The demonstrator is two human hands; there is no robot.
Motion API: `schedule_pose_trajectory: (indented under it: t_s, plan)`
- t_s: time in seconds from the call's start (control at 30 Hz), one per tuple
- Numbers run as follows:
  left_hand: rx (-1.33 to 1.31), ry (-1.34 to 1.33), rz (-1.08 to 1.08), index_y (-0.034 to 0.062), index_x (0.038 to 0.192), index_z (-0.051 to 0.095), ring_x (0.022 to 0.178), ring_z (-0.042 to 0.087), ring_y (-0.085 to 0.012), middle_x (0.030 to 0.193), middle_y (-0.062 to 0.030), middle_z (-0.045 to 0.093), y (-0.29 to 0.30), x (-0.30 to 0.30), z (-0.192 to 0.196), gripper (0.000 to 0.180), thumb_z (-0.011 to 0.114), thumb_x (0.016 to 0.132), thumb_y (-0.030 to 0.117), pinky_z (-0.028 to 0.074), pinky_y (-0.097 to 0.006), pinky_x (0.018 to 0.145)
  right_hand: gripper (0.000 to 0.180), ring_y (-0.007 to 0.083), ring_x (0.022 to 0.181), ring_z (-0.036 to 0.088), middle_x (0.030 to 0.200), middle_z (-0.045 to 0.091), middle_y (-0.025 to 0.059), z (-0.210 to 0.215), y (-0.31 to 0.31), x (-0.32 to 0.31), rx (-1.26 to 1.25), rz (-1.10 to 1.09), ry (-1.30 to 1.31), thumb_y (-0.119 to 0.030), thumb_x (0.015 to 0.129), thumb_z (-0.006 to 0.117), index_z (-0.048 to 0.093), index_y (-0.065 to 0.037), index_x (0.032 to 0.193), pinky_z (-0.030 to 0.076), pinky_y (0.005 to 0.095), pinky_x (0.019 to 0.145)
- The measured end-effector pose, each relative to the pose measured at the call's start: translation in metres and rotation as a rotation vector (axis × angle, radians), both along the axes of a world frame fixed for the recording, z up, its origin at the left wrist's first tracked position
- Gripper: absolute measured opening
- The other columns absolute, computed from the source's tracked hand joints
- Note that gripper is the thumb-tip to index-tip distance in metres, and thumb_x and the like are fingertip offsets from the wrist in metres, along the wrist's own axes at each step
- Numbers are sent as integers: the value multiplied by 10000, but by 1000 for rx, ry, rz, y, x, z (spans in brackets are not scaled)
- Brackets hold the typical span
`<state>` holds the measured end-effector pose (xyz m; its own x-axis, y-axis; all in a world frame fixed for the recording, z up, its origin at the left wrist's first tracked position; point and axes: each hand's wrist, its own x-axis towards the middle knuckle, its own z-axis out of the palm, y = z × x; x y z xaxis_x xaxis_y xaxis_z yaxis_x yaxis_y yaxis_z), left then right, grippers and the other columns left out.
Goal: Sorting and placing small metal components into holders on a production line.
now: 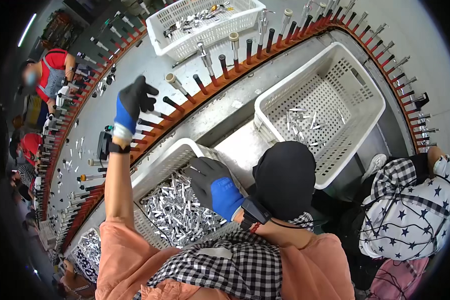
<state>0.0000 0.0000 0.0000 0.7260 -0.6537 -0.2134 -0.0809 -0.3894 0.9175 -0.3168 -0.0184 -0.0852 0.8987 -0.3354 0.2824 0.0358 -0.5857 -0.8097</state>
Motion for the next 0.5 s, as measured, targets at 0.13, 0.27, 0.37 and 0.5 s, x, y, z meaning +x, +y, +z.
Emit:
schedule_pose_trajectory:
  t_s: [0.13, 0.27, 0.37, 0.5]
  plan:
    - [-6, -837, -378, -5, 966, 788, 678, 663, -162, 763, -97, 722, 50, -61, 27, 323, 586, 1057, 231, 488, -297, 648, 365, 417, 1164, 644, 1275, 673, 225, 4, -24, 3, -75, -43, -60, -63, 832, 726, 721, -37, 1196, 524, 503, 1008]
    - [88, -190, -720, -8, 1208, 736, 945, 735, -232, 1030, -184, 763, 85, -88, 53, 272, 639, 1022, 165, 561, -369, 845, 289, 454, 1056, 658, 1142, 682, 250, 7, -14, 10, -102, -13, -138, -10, 799, 720, 716, 7, 1088, 547, 519, 905]
    - [-199, -233, -277, -39, 1357, 651, 1213, 653, -203, 1304, -140, 709, 63, -81, 27, 370, 571, 1082, 196, 494, -337, 1053, 295, 445, 1039, 666, 1137, 685, 246, 9, -13, 7, -133, 12, -89, -4, 812, 712, 720, 4, 1107, 555, 504, 897]
    - [-527, -277, -80, 22, 1480, 577, 1352, 572, -224, 1432, -134, 641, -12, -46, 15, 524, 467, 1122, 388, 417, -369, 1147, 292, 432, 1036, 673, 1123, 695, 226, 10, 2, 2, -167, -17, -137, 0, 835, 707, 728, -12, 1126, 555, 498, 909]
